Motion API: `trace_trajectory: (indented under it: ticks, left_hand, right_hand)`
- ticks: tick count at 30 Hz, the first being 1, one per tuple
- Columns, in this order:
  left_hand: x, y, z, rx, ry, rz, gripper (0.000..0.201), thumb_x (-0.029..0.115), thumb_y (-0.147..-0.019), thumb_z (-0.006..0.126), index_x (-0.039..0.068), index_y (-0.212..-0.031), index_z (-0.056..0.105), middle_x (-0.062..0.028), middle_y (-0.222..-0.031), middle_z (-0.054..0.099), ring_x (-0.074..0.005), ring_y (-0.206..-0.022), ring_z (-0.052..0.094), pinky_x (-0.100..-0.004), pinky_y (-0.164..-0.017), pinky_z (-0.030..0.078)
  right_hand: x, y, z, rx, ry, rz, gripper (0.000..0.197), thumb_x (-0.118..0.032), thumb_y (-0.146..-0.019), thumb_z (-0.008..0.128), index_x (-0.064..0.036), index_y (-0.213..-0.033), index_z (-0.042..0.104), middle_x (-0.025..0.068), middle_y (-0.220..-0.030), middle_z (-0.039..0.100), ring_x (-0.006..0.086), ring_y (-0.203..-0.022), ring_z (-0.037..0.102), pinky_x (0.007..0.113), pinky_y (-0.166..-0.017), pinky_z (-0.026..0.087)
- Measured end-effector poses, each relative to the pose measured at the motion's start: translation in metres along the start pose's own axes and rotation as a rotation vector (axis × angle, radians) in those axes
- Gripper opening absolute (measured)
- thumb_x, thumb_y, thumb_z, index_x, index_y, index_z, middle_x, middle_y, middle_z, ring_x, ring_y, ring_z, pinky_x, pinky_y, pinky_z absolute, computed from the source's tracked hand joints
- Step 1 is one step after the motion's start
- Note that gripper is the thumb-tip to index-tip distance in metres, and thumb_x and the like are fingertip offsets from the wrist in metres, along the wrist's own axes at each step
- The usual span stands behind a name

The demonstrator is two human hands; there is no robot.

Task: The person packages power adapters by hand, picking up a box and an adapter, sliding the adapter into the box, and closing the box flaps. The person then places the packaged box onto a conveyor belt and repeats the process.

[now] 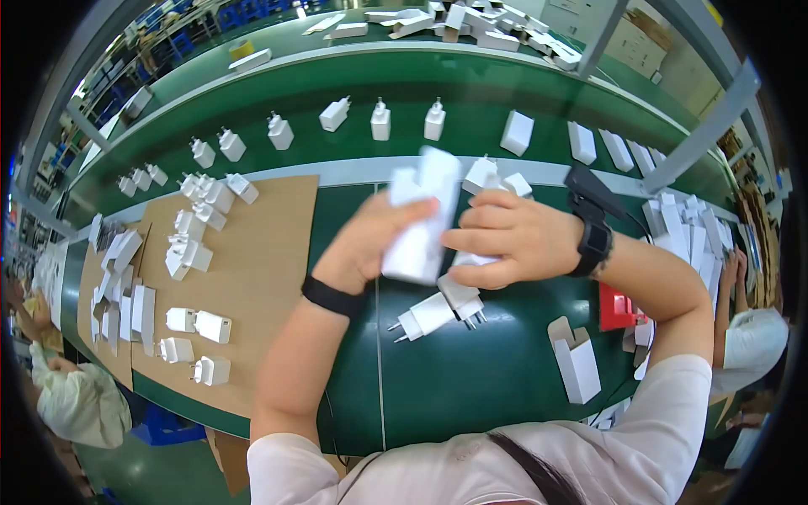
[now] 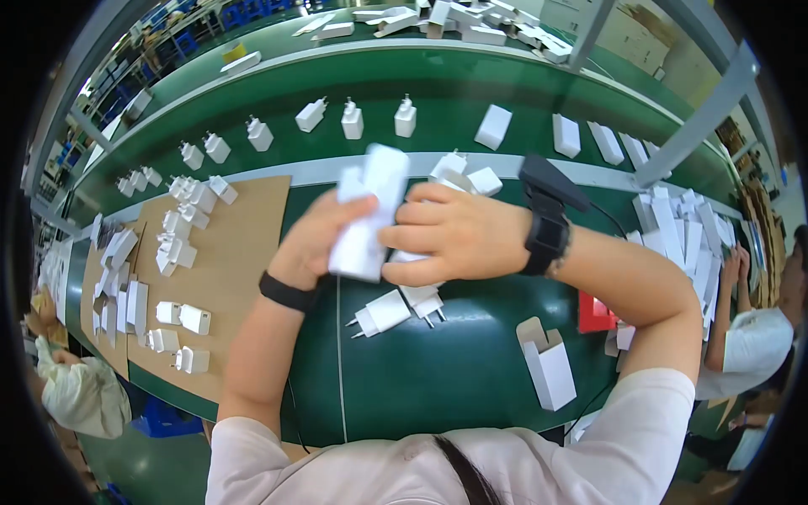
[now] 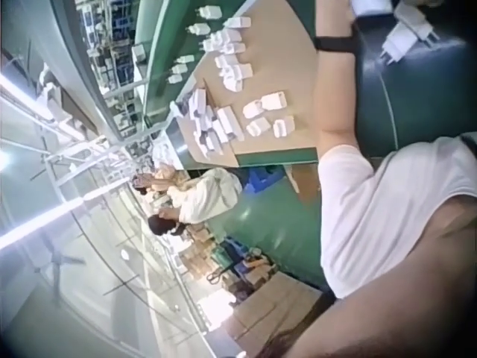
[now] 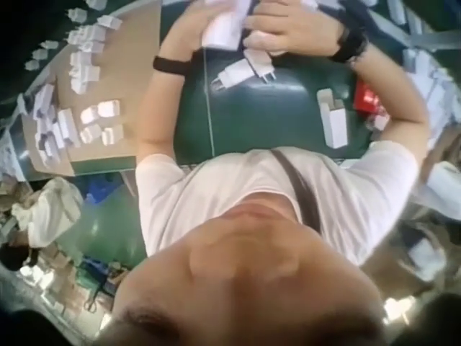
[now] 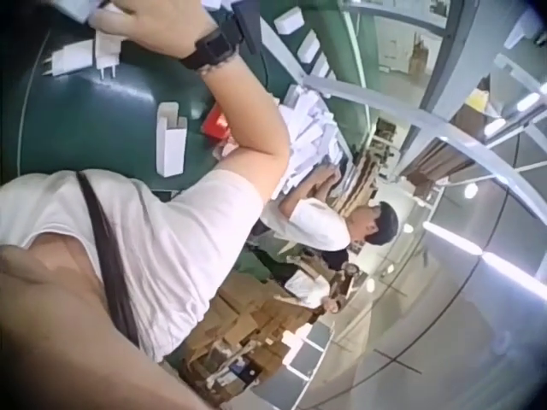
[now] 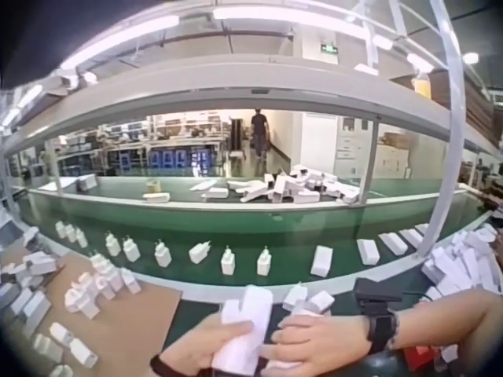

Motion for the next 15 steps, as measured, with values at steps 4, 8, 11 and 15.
trace_trajectory:
  ticks: [4, 8, 11, 15]
  left_hand:
    - [0.05, 0.015, -0.047, 0.327, -0.061, 0.305, 0.042, 0.012, -0.074, 0.068, -0.001, -0.11, 0.051, -0.0116, -0.095, 0.06, -0.0217, -0.081, 0.062, -0.0362, -0.068, 0.053]
    - [0.061, 0.022, -0.06, 0.381, -0.011, 0.323, 0.044, 0.009, -0.074, 0.065, -0.004, -0.113, 0.049, -0.0138, -0.093, 0.061, -0.0233, -0.081, 0.062, -0.0377, -0.07, 0.053]
    - [0.054, 0.008, -0.058, 0.247, 0.224, 0.246, 0.042, 0.011, -0.075, 0.063, -0.007, -0.11, 0.047, -0.0155, -0.087, 0.061, -0.024, -0.079, 0.062, -0.0379, -0.07, 0.052]
    - [0.042, 0.005, -0.069, 0.292, 0.034, 0.206, 0.042, 0.013, -0.078, 0.063, -0.002, -0.112, 0.044, -0.0135, -0.089, 0.058, -0.0247, -0.078, 0.062, -0.0386, -0.066, 0.053]
  right_hand:
    - [-0.015, 0.022, 0.032, -0.347, -0.232, 0.079, 0.037, -0.019, -0.075, 0.065, -0.0145, -0.109, 0.051, 0.0099, -0.116, 0.053, 0.0269, -0.099, 0.051, 0.044, -0.088, 0.04]
    - [0.044, 0.017, 0.014, -0.143, -0.434, 0.473, 0.035, -0.019, -0.076, 0.067, -0.0098, -0.107, 0.055, 0.0125, -0.113, 0.054, 0.0302, -0.107, 0.049, 0.043, -0.091, 0.039]
    - [0.139, 0.035, 0.026, -0.023, -0.133, 0.807, 0.032, -0.012, -0.073, 0.067, -0.0078, -0.103, 0.057, 0.0133, -0.111, 0.055, 0.0315, -0.104, 0.049, 0.04, -0.09, 0.04]
    - [0.193, 0.012, 0.108, -0.294, 0.496, 0.452, 0.026, -0.013, -0.073, 0.062, -0.0095, -0.098, 0.061, 0.0109, -0.104, 0.057, 0.0272, -0.108, 0.047, 0.039, -0.095, 0.035]
Point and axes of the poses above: each hand's wrist, its own y-axis away from the middle knuckle, its own z-axis out of the palm, x = y × z, the point moved 6 cm from there along -y, towards the middle knuckle
